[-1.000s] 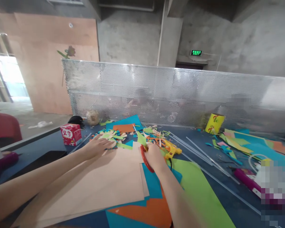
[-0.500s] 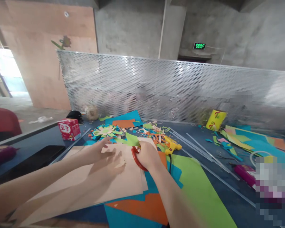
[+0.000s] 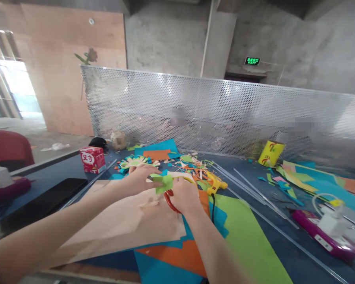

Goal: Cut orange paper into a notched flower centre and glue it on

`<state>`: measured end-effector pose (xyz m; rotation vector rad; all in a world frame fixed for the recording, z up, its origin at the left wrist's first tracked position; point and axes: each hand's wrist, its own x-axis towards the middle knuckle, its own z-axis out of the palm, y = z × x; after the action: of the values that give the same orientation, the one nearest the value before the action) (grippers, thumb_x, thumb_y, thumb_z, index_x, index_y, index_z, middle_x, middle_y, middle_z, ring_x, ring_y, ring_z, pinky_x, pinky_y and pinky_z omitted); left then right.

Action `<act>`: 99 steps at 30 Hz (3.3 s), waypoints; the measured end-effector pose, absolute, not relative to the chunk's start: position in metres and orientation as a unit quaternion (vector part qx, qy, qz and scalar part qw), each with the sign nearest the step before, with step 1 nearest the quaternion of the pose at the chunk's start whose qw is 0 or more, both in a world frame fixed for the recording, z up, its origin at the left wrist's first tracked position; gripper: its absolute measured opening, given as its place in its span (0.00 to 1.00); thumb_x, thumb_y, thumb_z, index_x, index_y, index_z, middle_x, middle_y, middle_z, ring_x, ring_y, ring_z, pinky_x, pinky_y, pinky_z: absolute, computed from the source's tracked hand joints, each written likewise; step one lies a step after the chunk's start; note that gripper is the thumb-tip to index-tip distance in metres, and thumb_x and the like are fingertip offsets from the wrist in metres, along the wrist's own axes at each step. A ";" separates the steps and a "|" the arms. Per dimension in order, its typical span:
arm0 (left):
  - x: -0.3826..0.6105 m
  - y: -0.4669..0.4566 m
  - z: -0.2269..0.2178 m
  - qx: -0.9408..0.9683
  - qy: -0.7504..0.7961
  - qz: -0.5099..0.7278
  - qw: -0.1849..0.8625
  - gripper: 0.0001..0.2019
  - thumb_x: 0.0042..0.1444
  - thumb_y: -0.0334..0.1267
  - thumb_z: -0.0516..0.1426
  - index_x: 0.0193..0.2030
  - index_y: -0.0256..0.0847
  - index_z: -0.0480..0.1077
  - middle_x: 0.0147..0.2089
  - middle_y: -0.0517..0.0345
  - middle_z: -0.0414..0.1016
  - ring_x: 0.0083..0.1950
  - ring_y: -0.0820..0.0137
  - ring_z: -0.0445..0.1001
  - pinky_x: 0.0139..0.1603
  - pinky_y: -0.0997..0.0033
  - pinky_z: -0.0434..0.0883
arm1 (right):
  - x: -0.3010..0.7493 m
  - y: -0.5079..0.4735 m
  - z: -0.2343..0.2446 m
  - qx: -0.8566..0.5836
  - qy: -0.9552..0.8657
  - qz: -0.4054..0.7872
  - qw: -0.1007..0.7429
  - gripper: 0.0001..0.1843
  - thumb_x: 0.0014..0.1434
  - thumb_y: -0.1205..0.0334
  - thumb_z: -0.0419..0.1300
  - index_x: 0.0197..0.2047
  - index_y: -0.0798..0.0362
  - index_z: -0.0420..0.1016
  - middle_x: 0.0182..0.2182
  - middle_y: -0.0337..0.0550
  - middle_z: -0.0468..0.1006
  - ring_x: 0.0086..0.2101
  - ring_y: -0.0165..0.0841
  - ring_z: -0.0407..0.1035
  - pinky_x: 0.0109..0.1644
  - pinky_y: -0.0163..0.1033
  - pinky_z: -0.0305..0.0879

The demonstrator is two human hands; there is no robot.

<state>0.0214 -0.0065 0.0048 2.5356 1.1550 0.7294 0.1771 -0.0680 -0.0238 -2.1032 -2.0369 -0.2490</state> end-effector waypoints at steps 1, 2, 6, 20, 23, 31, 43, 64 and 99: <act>0.023 -0.003 0.002 0.868 0.394 0.267 0.145 0.15 0.41 0.45 0.60 0.36 0.42 0.75 0.42 0.49 0.75 0.50 0.50 0.67 0.49 0.52 0.60 | 0.176 -0.069 -0.023 -0.708 -0.693 -0.094 0.101 0.15 0.55 0.59 0.51 0.42 0.59 0.69 0.40 0.56 0.74 0.37 0.43 0.71 0.36 0.40 0.63; 0.023 0.001 0.001 0.863 0.391 0.278 0.157 0.13 0.39 0.44 0.61 0.32 0.42 0.76 0.38 0.51 0.77 0.47 0.51 0.69 0.47 0.55 0.62 | 0.175 -0.069 -0.023 -0.703 -0.696 -0.103 0.103 0.15 0.55 0.59 0.52 0.42 0.59 0.69 0.39 0.56 0.74 0.37 0.43 0.71 0.35 0.40 0.63; 0.018 0.016 0.001 0.851 0.375 0.321 0.179 0.07 0.40 0.42 0.60 0.25 0.42 0.74 0.33 0.56 0.77 0.41 0.59 0.73 0.41 0.65 0.66 | 0.175 -0.068 -0.024 -0.702 -0.694 -0.108 0.119 0.16 0.54 0.57 0.52 0.41 0.59 0.70 0.39 0.56 0.74 0.37 0.43 0.71 0.34 0.40 0.63; 0.008 0.018 -0.019 0.537 0.313 0.524 0.582 0.11 0.46 0.38 0.60 0.36 0.38 0.66 0.31 0.60 0.72 0.30 0.76 0.70 0.27 0.77 0.69 | 0.190 -0.069 -0.030 -0.660 -0.648 0.066 0.375 0.11 0.54 0.51 0.52 0.30 0.50 0.61 0.25 0.38 0.68 0.27 0.33 0.64 0.31 0.36 0.61; 0.010 0.010 -0.018 0.496 0.285 0.525 0.630 0.12 0.43 0.36 0.62 0.34 0.37 0.67 0.31 0.60 0.73 0.29 0.77 0.71 0.27 0.78 0.69 | 0.182 -0.074 -0.030 -0.670 -0.657 0.076 0.338 0.12 0.55 0.50 0.51 0.31 0.51 0.62 0.24 0.38 0.65 0.27 0.34 0.62 0.30 0.37 0.59; 0.016 -0.003 -0.017 0.531 0.241 0.523 0.621 0.08 0.44 0.34 0.62 0.28 0.36 0.66 0.26 0.63 0.71 0.23 0.78 0.70 0.23 0.79 0.68 | 0.176 -0.077 -0.033 -0.657 -0.669 0.126 0.325 0.13 0.56 0.49 0.50 0.29 0.51 0.62 0.23 0.38 0.65 0.25 0.32 0.62 0.28 0.35 0.59; 0.018 -0.008 -0.019 0.558 0.223 0.463 0.652 0.04 0.49 0.31 0.58 0.30 0.35 0.65 0.29 0.56 0.74 0.26 0.70 0.77 0.18 0.81 0.66 | 0.174 -0.084 -0.030 -0.650 -0.657 0.137 0.356 0.12 0.55 0.50 0.51 0.30 0.50 0.65 0.24 0.39 0.70 0.27 0.34 0.67 0.28 0.36 0.62; 0.016 -0.006 -0.019 0.574 0.206 0.469 0.639 0.04 0.51 0.32 0.56 0.31 0.34 0.65 0.27 0.58 0.73 0.25 0.71 0.76 0.17 0.81 0.64 | 0.172 -0.083 -0.033 -0.647 -0.649 0.131 0.379 0.13 0.54 0.50 0.51 0.26 0.49 0.65 0.20 0.38 0.72 0.22 0.33 0.68 0.24 0.34 0.61; 0.014 -0.004 -0.019 0.597 0.248 0.455 0.613 0.08 0.48 0.39 0.58 0.30 0.35 0.68 0.26 0.61 0.71 0.19 0.79 0.70 0.16 0.80 0.57 | 0.189 -0.080 -0.036 -0.672 -0.655 0.107 0.329 0.19 0.52 0.43 0.52 0.25 0.51 0.64 0.17 0.34 0.61 0.19 0.29 0.56 0.21 0.33 0.55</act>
<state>0.0141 -0.0043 -0.0194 1.3777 0.5712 1.0485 0.1886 -0.0804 -0.0358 -1.7580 -1.7151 0.2808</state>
